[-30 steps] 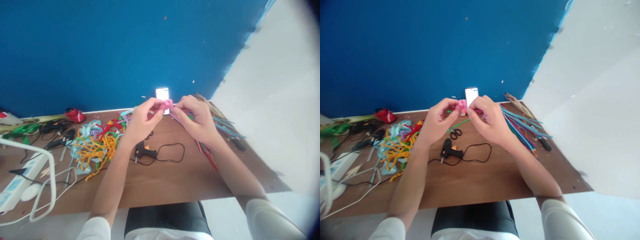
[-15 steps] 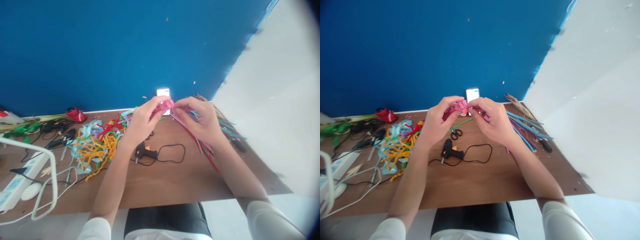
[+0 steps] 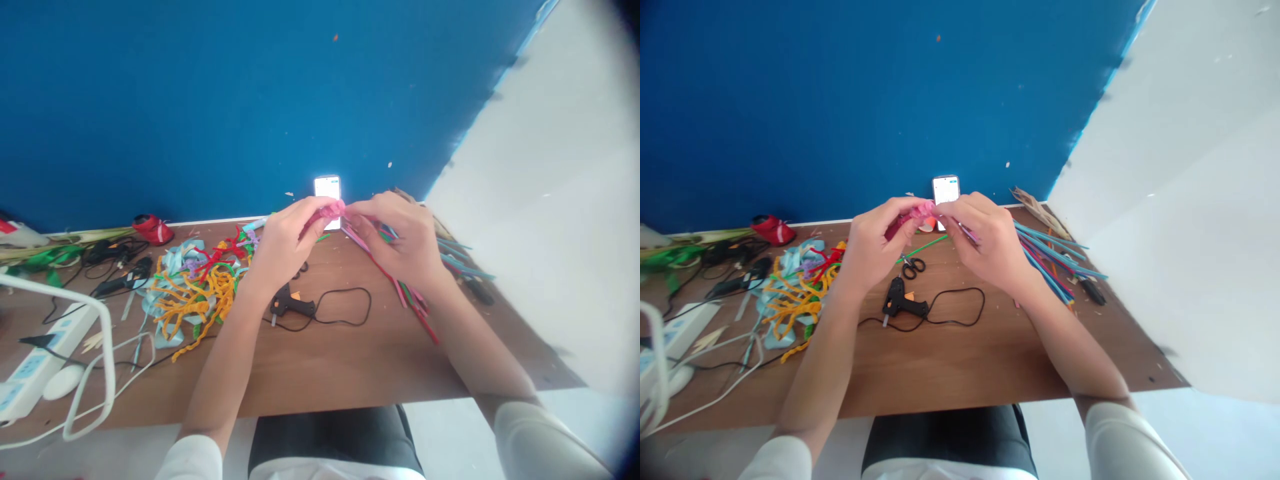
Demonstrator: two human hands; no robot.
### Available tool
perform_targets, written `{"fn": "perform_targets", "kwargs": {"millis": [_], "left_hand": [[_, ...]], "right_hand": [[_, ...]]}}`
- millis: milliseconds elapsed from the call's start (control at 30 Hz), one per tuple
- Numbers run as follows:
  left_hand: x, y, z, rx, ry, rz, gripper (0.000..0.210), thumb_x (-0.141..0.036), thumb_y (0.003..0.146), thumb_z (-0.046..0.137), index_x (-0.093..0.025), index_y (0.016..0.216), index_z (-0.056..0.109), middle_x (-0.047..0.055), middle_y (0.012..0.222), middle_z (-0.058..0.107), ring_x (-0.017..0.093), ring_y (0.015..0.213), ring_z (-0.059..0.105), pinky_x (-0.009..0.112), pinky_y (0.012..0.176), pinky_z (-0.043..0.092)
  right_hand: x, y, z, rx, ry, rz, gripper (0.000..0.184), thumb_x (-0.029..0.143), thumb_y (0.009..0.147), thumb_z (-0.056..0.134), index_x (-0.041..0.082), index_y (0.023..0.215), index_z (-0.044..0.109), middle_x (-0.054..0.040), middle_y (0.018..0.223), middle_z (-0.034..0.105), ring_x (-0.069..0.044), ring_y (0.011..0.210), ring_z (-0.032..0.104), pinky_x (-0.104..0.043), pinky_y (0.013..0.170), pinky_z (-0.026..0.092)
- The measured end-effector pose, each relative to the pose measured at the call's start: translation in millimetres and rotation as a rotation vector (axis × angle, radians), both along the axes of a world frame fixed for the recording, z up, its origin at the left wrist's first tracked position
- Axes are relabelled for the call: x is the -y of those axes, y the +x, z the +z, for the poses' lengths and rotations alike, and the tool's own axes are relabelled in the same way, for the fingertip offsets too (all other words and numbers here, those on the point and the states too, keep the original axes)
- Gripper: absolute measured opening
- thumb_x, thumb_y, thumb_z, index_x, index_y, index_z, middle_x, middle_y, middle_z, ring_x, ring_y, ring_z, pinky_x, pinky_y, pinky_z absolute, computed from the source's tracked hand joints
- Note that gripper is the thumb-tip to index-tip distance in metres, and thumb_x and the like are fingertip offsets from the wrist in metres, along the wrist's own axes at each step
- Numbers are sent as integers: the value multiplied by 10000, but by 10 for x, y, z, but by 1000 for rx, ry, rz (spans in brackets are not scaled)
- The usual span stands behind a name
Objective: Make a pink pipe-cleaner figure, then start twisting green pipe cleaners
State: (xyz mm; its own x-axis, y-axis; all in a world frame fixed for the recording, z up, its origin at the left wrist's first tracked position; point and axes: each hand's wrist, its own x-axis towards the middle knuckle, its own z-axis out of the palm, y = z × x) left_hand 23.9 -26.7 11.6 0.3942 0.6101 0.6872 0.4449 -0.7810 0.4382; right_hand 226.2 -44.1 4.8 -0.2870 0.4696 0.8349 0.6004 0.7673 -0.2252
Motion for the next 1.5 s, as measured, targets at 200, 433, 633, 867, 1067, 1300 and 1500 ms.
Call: {"fn": "perform_targets", "kwargs": {"millis": [200,433,633,867,1067,1300,1500], "left_hand": [[-6,28,-34,65,-72,-31,226,-309,1016,525,-206,1152,674,35,1030,763,79,654,643,226,707,548],[12,33,-41,160,-253,-149,279,-383,1013,522,-192,1167,655,32,912,733,75,623,609,211,610,503],[65,10,29,164,-342,-263,262,-379,1012,524,-192,1124,669,34,861,707,95,685,608,222,638,513],[85,-48,59,124,-445,-350,236,-384,982,576,-192,1032,703,44,850,733,119,719,652,236,654,544],[73,-189,97,-76,-452,-364,269,-429,962,597,-206,1037,728,36,890,763,133,742,685,235,647,526],[91,-192,107,-395,-315,-310,225,-338,999,543,-246,1045,742,16,1032,779,164,941,714,266,797,522],[88,-51,-28,-483,-184,-146,235,-287,987,530,-206,958,749,72,892,758,209,871,714,317,781,506]], "right_hand": [[-16,34,-12,1,17,13,222,173,967,561,266,1063,737,-14,735,639,-173,695,561,-325,670,434],[-25,58,-22,22,142,26,311,135,966,531,307,1122,738,-37,850,701,-179,737,588,-350,698,467],[-52,111,-64,46,160,51,275,178,948,577,349,1094,737,-32,861,712,-196,750,616,-381,712,477],[-20,94,-38,-31,40,186,93,197,914,615,272,940,663,-23,799,692,-195,751,640,-357,677,511],[10,117,71,54,-59,318,70,168,898,662,236,884,650,-10,787,703,-163,735,638,-304,647,494],[-17,106,62,84,-285,284,56,205,891,692,202,835,686,21,725,706,-118,641,623,-249,600,448],[-8,43,19,1,-481,179,76,146,880,641,183,882,707,-2,768,717,-136,677,624,-261,600,440]]}}
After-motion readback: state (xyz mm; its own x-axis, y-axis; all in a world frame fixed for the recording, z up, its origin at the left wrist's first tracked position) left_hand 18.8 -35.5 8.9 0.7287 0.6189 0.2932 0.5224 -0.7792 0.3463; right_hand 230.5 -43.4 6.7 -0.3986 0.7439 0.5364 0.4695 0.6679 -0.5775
